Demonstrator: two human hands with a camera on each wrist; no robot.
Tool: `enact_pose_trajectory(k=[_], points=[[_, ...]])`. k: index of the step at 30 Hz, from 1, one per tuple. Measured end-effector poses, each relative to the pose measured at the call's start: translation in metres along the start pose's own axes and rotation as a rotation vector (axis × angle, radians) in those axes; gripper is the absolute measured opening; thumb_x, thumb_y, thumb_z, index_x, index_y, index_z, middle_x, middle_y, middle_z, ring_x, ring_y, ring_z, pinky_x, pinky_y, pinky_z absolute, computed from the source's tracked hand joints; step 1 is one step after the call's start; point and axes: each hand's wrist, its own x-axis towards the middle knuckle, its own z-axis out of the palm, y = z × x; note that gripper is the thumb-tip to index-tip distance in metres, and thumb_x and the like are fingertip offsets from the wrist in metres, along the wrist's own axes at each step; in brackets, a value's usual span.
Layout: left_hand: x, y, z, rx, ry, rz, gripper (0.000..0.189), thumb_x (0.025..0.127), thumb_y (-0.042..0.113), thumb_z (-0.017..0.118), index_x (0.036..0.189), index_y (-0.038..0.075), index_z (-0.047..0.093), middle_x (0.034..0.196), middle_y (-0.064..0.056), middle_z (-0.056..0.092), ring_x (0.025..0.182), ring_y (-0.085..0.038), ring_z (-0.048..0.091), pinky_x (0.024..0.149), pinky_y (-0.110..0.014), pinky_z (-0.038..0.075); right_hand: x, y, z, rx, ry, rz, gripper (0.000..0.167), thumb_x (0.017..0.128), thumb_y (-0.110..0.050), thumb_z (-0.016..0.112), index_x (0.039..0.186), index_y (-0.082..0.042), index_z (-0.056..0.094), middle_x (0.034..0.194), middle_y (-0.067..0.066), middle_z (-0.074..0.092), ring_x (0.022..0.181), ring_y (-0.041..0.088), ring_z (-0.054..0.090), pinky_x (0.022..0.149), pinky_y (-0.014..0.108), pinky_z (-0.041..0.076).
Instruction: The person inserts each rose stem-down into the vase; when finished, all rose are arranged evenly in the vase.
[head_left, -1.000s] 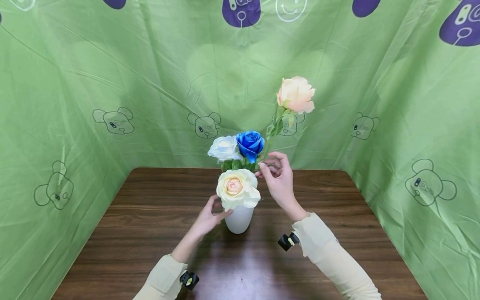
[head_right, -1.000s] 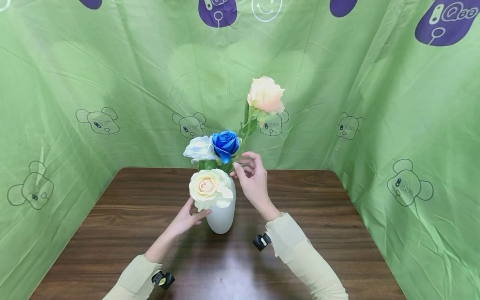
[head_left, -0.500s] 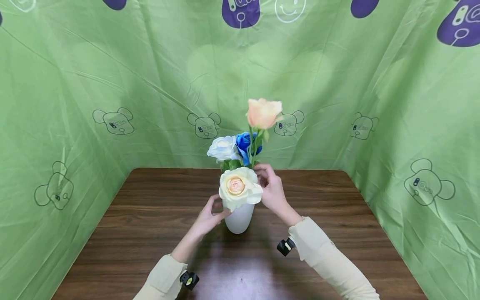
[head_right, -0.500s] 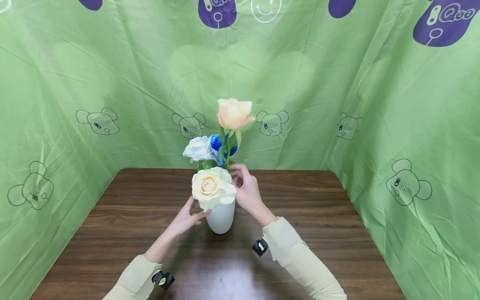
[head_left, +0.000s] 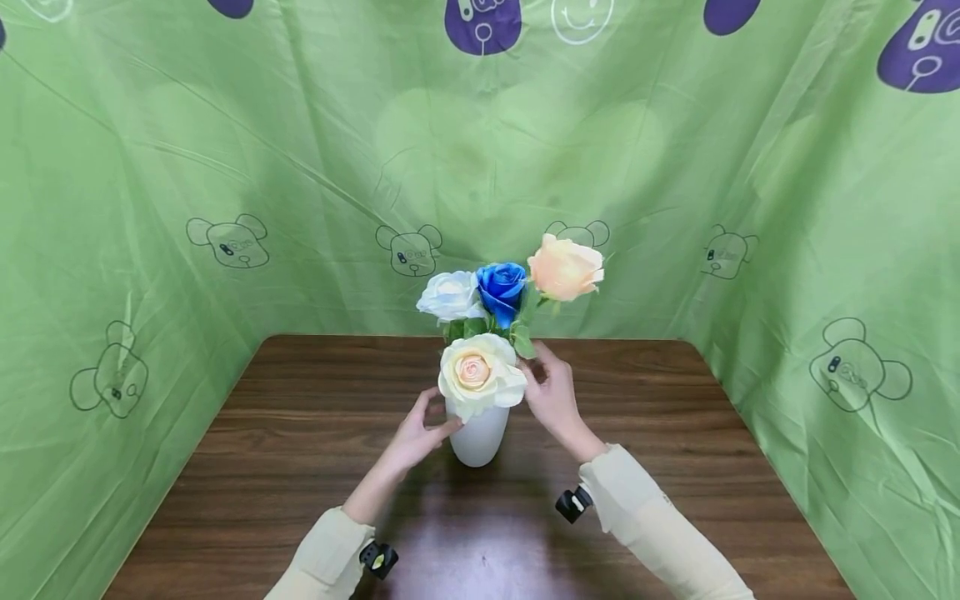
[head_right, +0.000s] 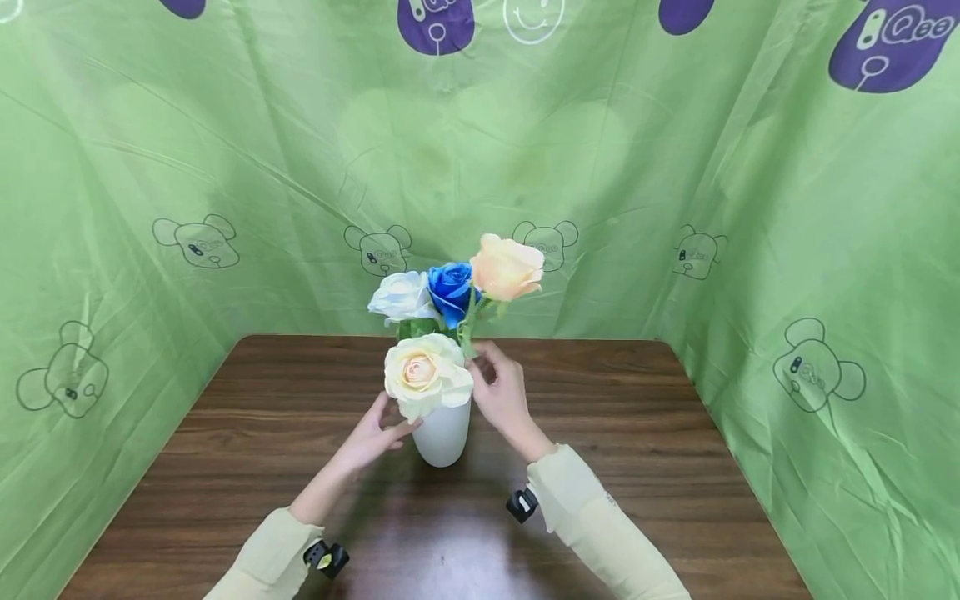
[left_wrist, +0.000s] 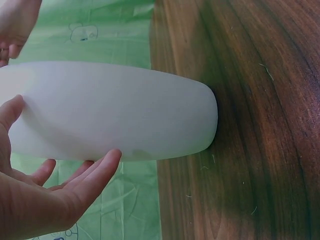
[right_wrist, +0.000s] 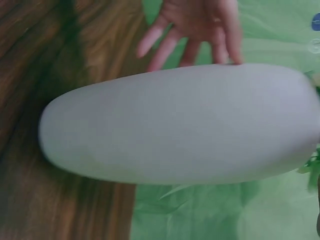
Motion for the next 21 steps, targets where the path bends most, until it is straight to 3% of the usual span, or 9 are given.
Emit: enact_pose_trajectory(k=[4,8,11,15,21], points=[[-0.001,0.000,0.000,-0.007,-0.002,-0.002,0.057,0.078,0.019,0.068,0.126,0.013,0.038,0.113,-0.016,0.051,0.086,-0.026,0.057,0.066,-0.041,0.045,0.010,-0.008,-0.003,0.128,0.140,-0.009,0.016,0.082,0.010,0.053,0.096,0.013,0.057,0.076,0.019,0.059,0.056,0.007,0.050,0.047,0.022,0.041],[0.000,0.000,-0.001,-0.019,-0.009,0.000,0.058,0.078,0.018,0.068,0.127,0.012,0.038,0.113,-0.017,0.051,0.085,-0.026,0.058,0.066,-0.041,0.045,0.025,-0.014,-0.006,0.222,0.228,-0.034,0.014,0.079,0.014,0.054,0.093,0.017,0.055,0.065,0.004,0.056,0.054,0.004,0.046,0.046,0.017,0.036],[0.000,-0.001,-0.002,-0.020,-0.009,-0.003,0.058,0.078,0.017,0.068,0.127,0.012,0.037,0.113,-0.017,0.051,0.084,-0.026,0.058,0.066,-0.040,0.045,0.034,-0.022,-0.008,0.262,0.220,-0.018,0.011,0.078,0.015,0.054,0.088,0.018,0.054,0.060,-0.004,0.053,0.051,0.004,0.045,0.045,0.017,0.034],[0.000,-0.001,-0.001,-0.021,-0.006,-0.014,0.057,0.079,0.018,0.068,0.127,0.014,0.037,0.114,-0.016,0.050,0.083,-0.025,0.058,0.067,-0.042,0.045,0.037,-0.031,-0.008,0.269,0.174,0.010,0.011,0.076,0.018,0.051,0.086,0.018,0.052,0.059,-0.004,0.051,0.051,0.005,0.044,0.046,0.017,0.035],[0.001,-0.001,-0.001,-0.023,-0.005,-0.007,0.059,0.078,0.019,0.069,0.128,0.013,0.037,0.113,-0.016,0.051,0.081,-0.024,0.058,0.067,-0.043,0.045,0.030,-0.021,-0.005,0.308,0.168,0.089,0.013,0.076,0.016,0.051,0.088,0.014,0.053,0.061,-0.004,0.053,0.052,0.007,0.046,0.048,0.017,0.037]])
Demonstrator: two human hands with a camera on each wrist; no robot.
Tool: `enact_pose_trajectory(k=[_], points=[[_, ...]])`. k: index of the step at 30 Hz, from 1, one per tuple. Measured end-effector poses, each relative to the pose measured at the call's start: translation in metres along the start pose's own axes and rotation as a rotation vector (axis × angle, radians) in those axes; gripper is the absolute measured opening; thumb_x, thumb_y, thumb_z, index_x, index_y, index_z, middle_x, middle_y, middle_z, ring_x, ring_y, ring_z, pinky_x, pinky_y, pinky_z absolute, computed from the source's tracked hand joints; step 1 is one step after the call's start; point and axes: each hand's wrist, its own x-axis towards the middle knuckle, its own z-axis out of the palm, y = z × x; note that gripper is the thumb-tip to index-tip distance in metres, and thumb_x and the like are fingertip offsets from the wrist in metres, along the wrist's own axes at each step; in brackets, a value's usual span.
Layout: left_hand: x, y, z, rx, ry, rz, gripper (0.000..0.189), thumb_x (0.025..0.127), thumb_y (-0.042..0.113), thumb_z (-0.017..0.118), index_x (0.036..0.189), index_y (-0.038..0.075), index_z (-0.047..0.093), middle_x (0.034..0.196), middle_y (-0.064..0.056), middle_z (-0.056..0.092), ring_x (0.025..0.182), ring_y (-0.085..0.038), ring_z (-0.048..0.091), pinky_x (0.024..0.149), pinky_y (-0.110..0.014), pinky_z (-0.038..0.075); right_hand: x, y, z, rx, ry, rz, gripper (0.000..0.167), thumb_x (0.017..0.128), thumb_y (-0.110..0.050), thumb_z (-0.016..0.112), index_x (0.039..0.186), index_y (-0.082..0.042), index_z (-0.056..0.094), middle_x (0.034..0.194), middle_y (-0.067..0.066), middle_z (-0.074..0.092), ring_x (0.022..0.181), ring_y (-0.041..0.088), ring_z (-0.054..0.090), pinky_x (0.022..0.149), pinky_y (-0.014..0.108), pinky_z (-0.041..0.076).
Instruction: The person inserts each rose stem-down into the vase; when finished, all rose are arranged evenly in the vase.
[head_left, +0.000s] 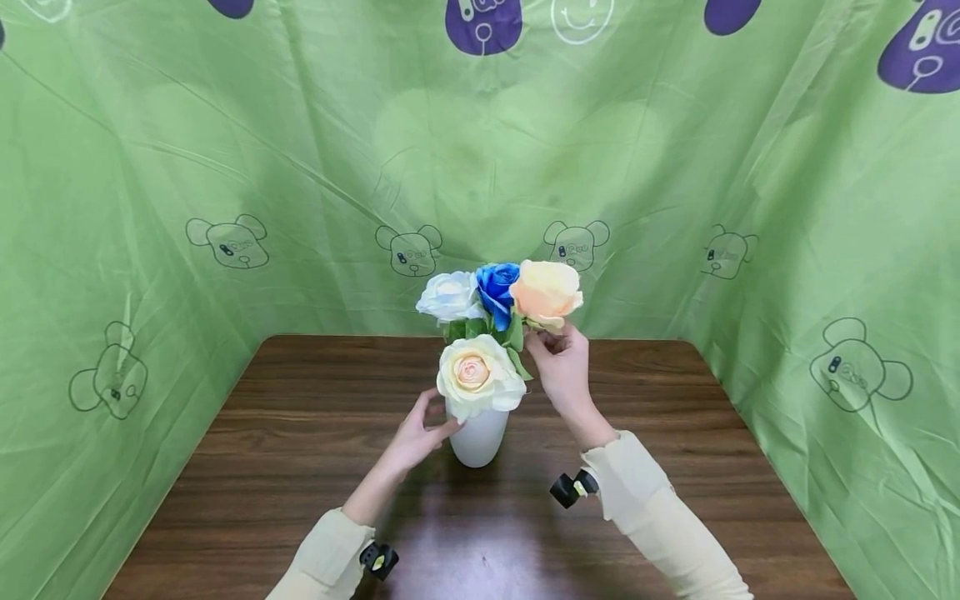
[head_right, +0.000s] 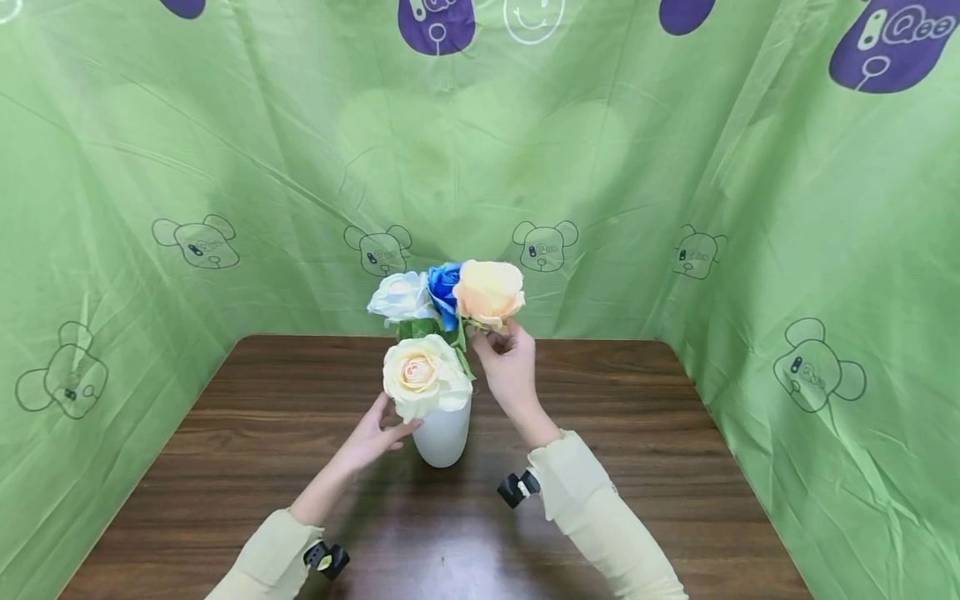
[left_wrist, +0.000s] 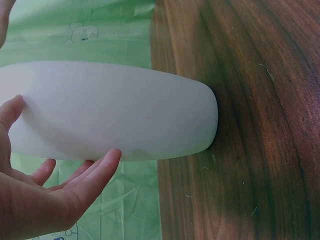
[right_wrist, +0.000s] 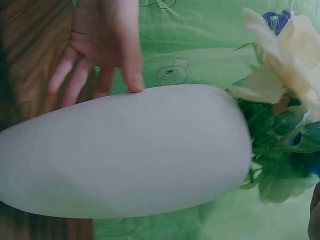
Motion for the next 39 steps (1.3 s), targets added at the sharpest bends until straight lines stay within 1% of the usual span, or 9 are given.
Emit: enact_pose_trajectory(k=[4,8,14,18,22,27,32,36,39], points=[[-0.001,0.001,-0.001,0.001,-0.002,0.001,0.058,0.078,0.018,0.068,0.127,0.013,0.038,0.112,-0.015,0.051,0.082,-0.024,0.058,0.065,-0.039,0.045,-0.003,0.008,-0.002,0.058,0.002,0.045,0.013,0.079,0.015,0.052,0.090,0.010,0.055,0.064,-0.003,0.052,0.054,0.006,0.043,0.049,0.018,0.036],[-0.001,0.001,-0.001,0.008,-0.003,-0.003,0.057,0.078,0.018,0.068,0.127,0.014,0.038,0.112,-0.015,0.052,0.082,-0.024,0.058,0.064,-0.036,0.045,-0.005,0.011,0.000,0.065,-0.032,0.050,0.009,0.080,0.015,0.051,0.089,0.013,0.054,0.066,-0.001,0.056,0.056,0.010,0.048,0.051,0.022,0.041],[-0.002,0.002,-0.001,0.015,-0.011,-0.004,0.058,0.079,0.018,0.067,0.128,0.013,0.036,0.114,-0.017,0.050,0.084,-0.025,0.058,0.067,-0.041,0.045,-0.006,0.014,0.006,0.015,-0.072,0.018,0.017,0.079,0.016,0.052,0.096,0.016,0.052,0.080,0.008,0.061,0.067,0.013,0.058,0.063,0.027,0.048],[-0.002,0.002,0.000,0.019,-0.024,0.002,0.059,0.080,0.020,0.066,0.129,0.011,0.035,0.117,-0.019,0.047,0.087,-0.026,0.057,0.068,-0.041,0.045,-0.008,0.017,0.005,-0.061,-0.107,0.008,0.020,0.078,0.017,0.051,0.098,0.014,0.054,0.085,0.017,0.060,0.073,0.009,0.056,0.064,0.025,0.046],[0.000,0.003,0.000,0.032,-0.015,-0.002,0.060,0.078,0.024,0.068,0.128,0.013,0.036,0.117,-0.019,0.047,0.085,-0.025,0.055,0.064,-0.036,0.045,-0.012,0.020,0.003,-0.120,-0.129,0.039,0.021,0.077,0.017,0.051,0.098,0.015,0.054,0.090,0.021,0.058,0.079,0.009,0.053,0.066,0.022,0.045],[0.001,0.005,0.000,0.039,-0.004,-0.014,0.060,0.076,0.027,0.070,0.126,0.016,0.038,0.116,-0.017,0.048,0.082,-0.024,0.056,0.062,-0.034,0.045,-0.018,0.025,0.002,-0.115,-0.157,0.084,0.022,0.078,0.019,0.049,0.100,0.017,0.054,0.093,0.025,0.058,0.084,0.007,0.052,0.073,0.022,0.043],[-0.001,0.004,0.000,0.034,-0.003,-0.009,0.058,0.076,0.027,0.070,0.124,0.017,0.039,0.115,-0.016,0.049,0.080,-0.024,0.056,0.063,-0.036,0.045,-0.025,0.033,0.000,-0.131,-0.167,0.086,0.024,0.077,0.018,0.051,0.101,0.017,0.054,0.091,0.025,0.059,0.080,0.006,0.052,0.070,0.020,0.043],[-0.001,0.003,0.000,0.029,-0.002,-0.003,0.057,0.076,0.026,0.070,0.123,0.017,0.040,0.114,-0.016,0.050,0.080,-0.023,0.056,0.061,-0.034,0.044,-0.027,0.038,0.000,-0.129,-0.161,0.078,0.030,0.078,0.017,0.052,0.108,0.015,0.051,0.102,0.025,0.056,0.095,0.013,0.052,0.080,0.026,0.042],[-0.002,0.003,-0.001,0.027,-0.004,-0.005,0.056,0.076,0.026,0.070,0.123,0.018,0.040,0.115,-0.016,0.050,0.081,-0.024,0.056,0.062,-0.034,0.044,-0.028,0.039,0.000,-0.121,-0.153,0.080,0.032,0.079,0.016,0.052,0.110,0.014,0.050,0.105,0.025,0.055,0.098,0.017,0.051,0.082,0.028,0.041]])
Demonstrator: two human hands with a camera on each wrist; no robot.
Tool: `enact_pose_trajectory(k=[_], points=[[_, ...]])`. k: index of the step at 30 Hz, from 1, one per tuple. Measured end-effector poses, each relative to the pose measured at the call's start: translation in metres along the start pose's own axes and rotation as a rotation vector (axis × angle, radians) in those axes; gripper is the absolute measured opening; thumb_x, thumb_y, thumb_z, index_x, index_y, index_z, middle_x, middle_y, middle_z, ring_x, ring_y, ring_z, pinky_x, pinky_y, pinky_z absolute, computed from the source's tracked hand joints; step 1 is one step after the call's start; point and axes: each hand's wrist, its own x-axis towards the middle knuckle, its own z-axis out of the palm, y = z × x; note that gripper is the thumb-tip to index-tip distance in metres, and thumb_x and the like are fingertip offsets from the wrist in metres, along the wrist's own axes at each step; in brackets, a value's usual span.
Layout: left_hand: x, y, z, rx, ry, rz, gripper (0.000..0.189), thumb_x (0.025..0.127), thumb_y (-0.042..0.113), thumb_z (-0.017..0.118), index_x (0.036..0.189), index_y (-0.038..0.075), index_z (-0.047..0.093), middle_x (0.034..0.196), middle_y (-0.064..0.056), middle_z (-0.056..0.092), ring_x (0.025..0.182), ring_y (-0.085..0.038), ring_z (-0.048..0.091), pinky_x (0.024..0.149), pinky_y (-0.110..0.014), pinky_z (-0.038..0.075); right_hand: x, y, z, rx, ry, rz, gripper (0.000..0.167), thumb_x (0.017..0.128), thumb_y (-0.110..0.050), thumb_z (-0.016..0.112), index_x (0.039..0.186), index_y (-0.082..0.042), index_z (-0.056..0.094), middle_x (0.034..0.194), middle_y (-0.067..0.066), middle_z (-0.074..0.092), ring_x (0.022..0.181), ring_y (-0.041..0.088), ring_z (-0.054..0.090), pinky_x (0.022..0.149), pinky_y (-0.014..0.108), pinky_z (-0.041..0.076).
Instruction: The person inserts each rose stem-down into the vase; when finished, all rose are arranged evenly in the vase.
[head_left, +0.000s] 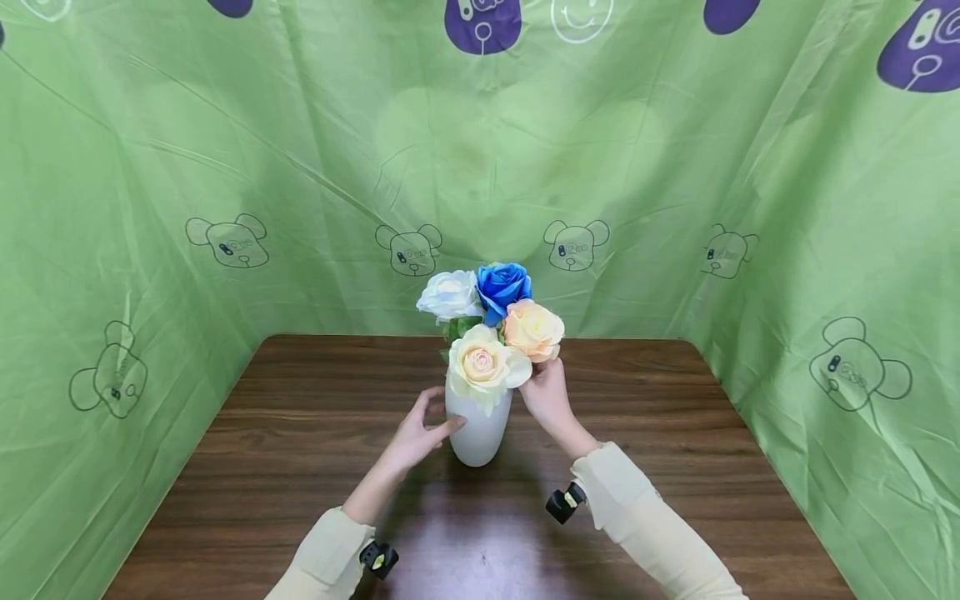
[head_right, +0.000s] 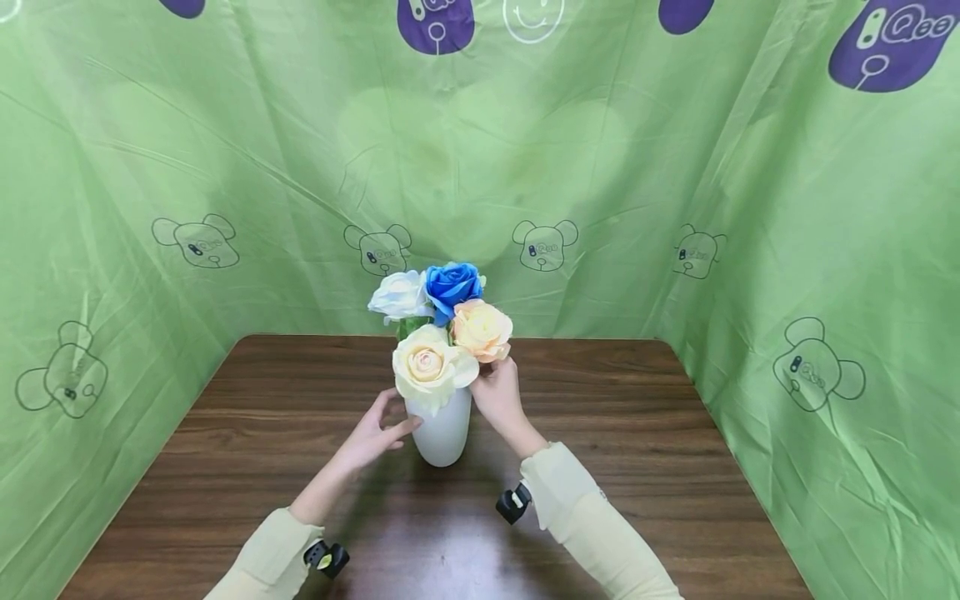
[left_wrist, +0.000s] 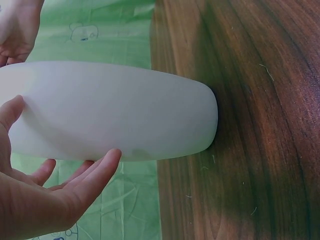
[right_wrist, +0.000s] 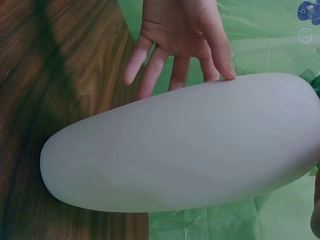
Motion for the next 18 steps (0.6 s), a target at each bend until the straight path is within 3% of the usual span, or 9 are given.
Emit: enact_pose_trajectory(k=[6,11,18], points=[[0.001,-0.001,0.000,0.005,-0.002,0.008,0.057,0.077,0.025,0.070,0.124,0.016,0.039,0.114,-0.017,0.049,0.080,-0.024,0.056,0.061,-0.033,0.044,-0.001,0.002,-0.003,0.006,0.023,0.004,0.029,0.077,0.018,0.052,0.106,0.017,0.052,0.098,0.028,0.057,0.088,0.010,0.053,0.073,0.022,0.044],[0.001,-0.001,-0.001,0.006,0.002,0.007,0.057,0.076,0.026,0.070,0.124,0.017,0.040,0.114,-0.017,0.049,0.080,-0.024,0.056,0.062,-0.035,0.045,-0.006,0.009,-0.009,0.046,0.019,0.068,0.025,0.078,0.015,0.056,0.102,0.017,0.053,0.094,0.029,0.058,0.083,0.006,0.055,0.071,0.021,0.044],[0.000,-0.003,-0.003,0.014,-0.014,0.010,0.056,0.078,0.028,0.068,0.125,0.018,0.039,0.116,-0.015,0.049,0.089,-0.028,0.056,0.068,-0.038,0.044,-0.017,0.021,-0.028,0.016,-0.016,0.117,0.020,0.079,0.007,0.060,0.098,0.009,0.057,0.090,0.018,0.060,0.081,0.012,0.056,0.069,0.024,0.046]])
